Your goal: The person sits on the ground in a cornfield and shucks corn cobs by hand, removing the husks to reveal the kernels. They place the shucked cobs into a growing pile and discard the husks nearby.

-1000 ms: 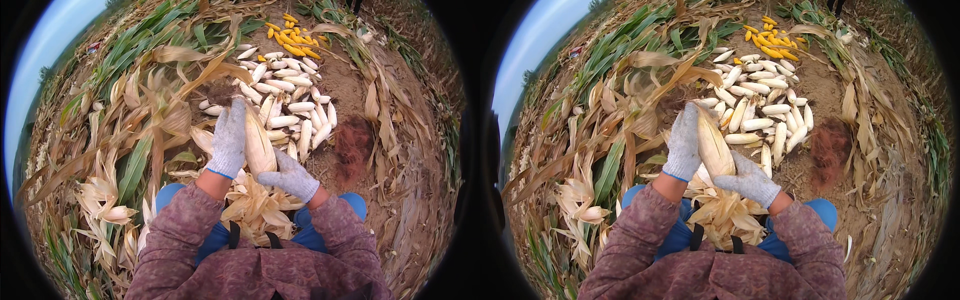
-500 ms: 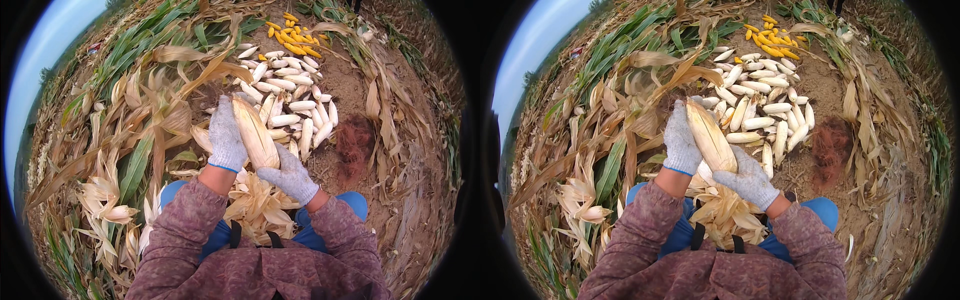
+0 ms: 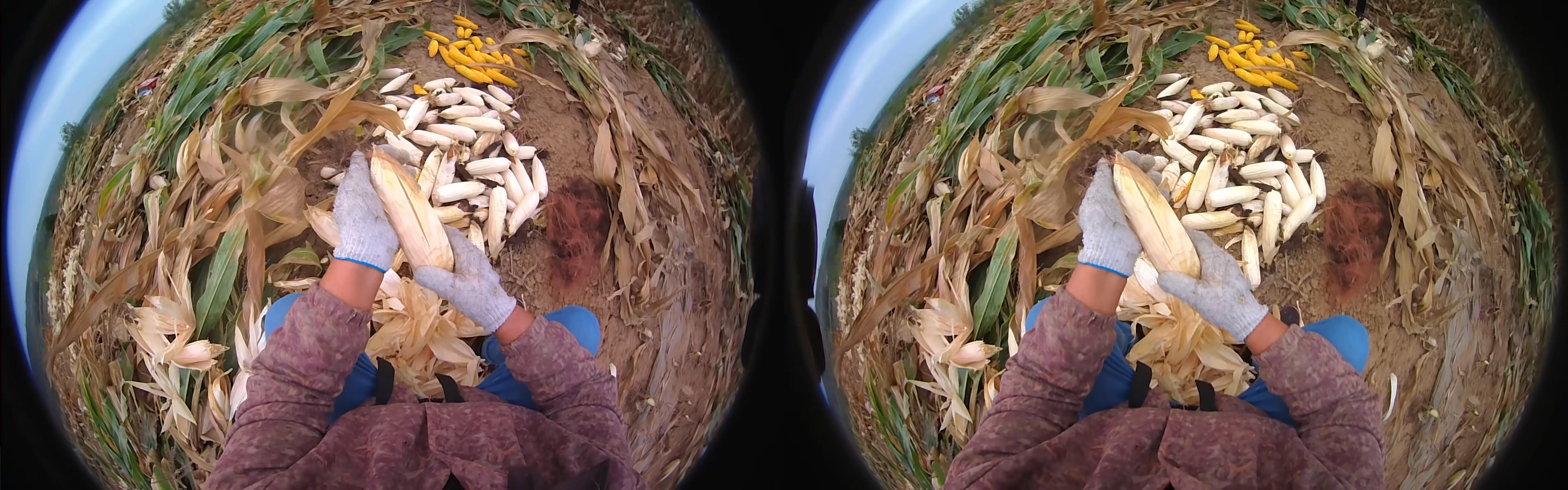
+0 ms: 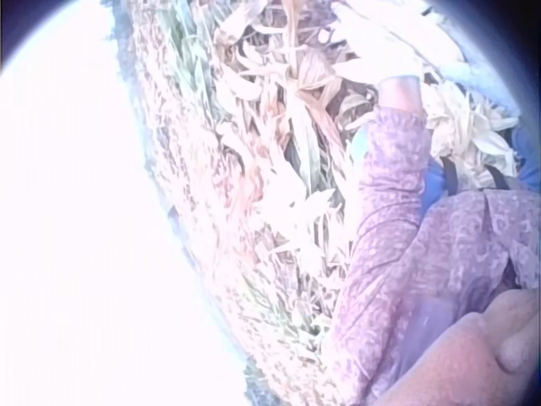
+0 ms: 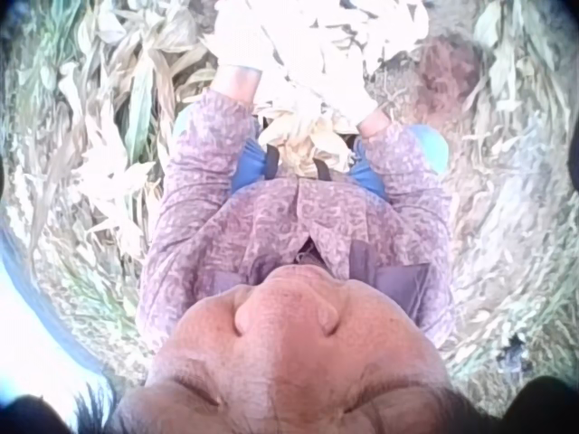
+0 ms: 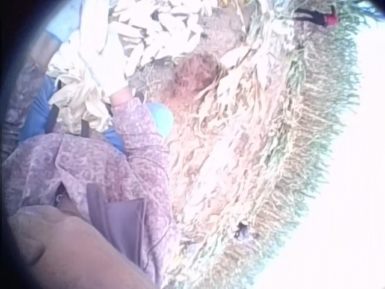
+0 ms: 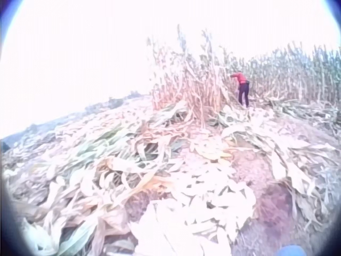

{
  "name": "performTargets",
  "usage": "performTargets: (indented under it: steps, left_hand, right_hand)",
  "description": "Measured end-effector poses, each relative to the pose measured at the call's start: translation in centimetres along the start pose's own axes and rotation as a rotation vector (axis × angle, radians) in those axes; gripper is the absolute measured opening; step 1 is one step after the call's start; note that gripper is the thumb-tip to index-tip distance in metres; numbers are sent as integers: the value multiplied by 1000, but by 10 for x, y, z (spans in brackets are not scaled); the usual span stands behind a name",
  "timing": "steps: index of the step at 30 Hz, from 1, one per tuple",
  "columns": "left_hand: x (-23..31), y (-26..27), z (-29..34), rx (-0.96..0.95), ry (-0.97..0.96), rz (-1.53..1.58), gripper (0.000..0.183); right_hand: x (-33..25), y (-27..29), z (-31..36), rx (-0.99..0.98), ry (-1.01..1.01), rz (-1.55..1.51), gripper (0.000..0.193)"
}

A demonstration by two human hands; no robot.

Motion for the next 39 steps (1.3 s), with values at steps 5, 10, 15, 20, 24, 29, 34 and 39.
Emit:
performTargets:
  steps: [5,10,15,20,24,29,34,39]
  left_hand:
    - [-1,4,-9,20,-3,-20,38]
    - [-5,17,-24,24,24,-27,37]
    - [-9,13,-22,107,10,-20,32]
    - [-10,-1,-6,131,-39,42,34]
    - [-7,-14,5,127,-50,14,34]
    - [0,-18,10,-119,-103,-15,34]
    - [5,-21,19,-238,-66,15,43]
    - [6,-25,27,-251,-159,-233,40]
  right_hand:
    - [6,-3,-1,25,18,28,86]
    - [10,-2,-4,26,20,-14,88]
    - [14,-1,-8,51,-22,49,93]
    - [38,-17,-16,-92,-65,-417,87]
    - [33,-16,-12,-163,-149,-544,83]
    - [33,-13,-11,-188,-110,-663,82]
    - [34,-11,-9,-191,-167,-708,79]
    - [39,-8,-9,-184,-169,-700,78]
Point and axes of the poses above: each hand's wrist, its own z-axis away from the middle knuckle, its own y-axis out of the back of the hand, x = y × z, the point moved 4 cm from there along -z, towards the middle knuckle, and after that the axes turned 5 degrees about z, right-handed, at the moved point
